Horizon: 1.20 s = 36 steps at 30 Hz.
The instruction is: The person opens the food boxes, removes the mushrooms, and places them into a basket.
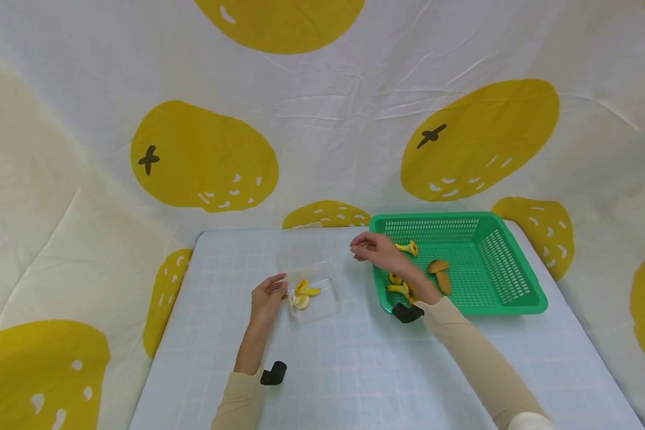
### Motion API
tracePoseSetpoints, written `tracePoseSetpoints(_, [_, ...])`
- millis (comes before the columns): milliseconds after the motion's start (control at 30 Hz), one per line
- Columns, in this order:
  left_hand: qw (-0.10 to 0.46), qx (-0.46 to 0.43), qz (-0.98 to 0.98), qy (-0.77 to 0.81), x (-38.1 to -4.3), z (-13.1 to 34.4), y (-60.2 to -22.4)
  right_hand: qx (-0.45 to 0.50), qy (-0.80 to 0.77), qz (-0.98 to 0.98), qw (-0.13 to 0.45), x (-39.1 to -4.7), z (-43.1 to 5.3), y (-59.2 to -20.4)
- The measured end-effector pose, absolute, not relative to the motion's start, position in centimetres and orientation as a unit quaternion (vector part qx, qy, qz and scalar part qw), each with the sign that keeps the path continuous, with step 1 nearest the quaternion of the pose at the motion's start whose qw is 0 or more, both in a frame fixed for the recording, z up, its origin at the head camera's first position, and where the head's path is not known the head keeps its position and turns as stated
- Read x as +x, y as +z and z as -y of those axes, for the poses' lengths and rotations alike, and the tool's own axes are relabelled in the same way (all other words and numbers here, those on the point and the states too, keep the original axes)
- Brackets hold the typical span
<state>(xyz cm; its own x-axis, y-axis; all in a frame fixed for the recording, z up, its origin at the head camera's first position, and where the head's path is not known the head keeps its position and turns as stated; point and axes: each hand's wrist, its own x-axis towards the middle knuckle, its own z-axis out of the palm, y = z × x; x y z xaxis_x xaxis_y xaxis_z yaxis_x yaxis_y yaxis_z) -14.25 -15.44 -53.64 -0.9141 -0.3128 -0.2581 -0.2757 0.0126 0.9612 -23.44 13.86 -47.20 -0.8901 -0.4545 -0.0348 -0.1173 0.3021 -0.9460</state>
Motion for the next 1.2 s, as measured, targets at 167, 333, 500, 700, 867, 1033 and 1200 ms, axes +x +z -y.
tracePoseSetpoints(167, [0.016,0.206,0.708,-0.675,-14.3,15.5,-53.7,-0.206,-0.539,-0.802,0.154,-23.1,-12.1,-47.5])
tracePoseSetpoints(333, [0.017,0.208,0.707,-0.675,-14.3,15.5,-53.8,-0.246,-0.519,-0.803,0.155,-23.0,-10.4,-48.2])
tracePoseSetpoints(500, [0.017,0.209,0.704,-0.678,-14.3,15.6,-53.8,-0.273,-0.498,-0.806,0.168,-22.5,-8.8,-48.6])
tracePoseSetpoints(700, [0.013,0.206,0.704,-0.68,-14.4,15.6,-53.9,-0.295,-0.481,-0.807,0.175,-22.0,-7.0,-49.6])
tracePoseSetpoints(867, [0.012,0.203,0.7,-0.684,-14.4,15.6,-53.9,-0.31,-0.465,-0.811,0.172,-21.6,-5.6,-50.2])
tracePoseSetpoints(1033, [0.016,0.199,0.695,-0.69,-14.3,15.6,-54.0,-0.347,-0.428,-0.816,0.171,-21.0,-4.3,-50.4])
tracePoseSetpoints(1200, [0.013,0.199,0.695,-0.691,-14.2,15.7,-54.0,-0.352,-0.365,-0.844,0.175,-20.6,-3.1,-51.0])
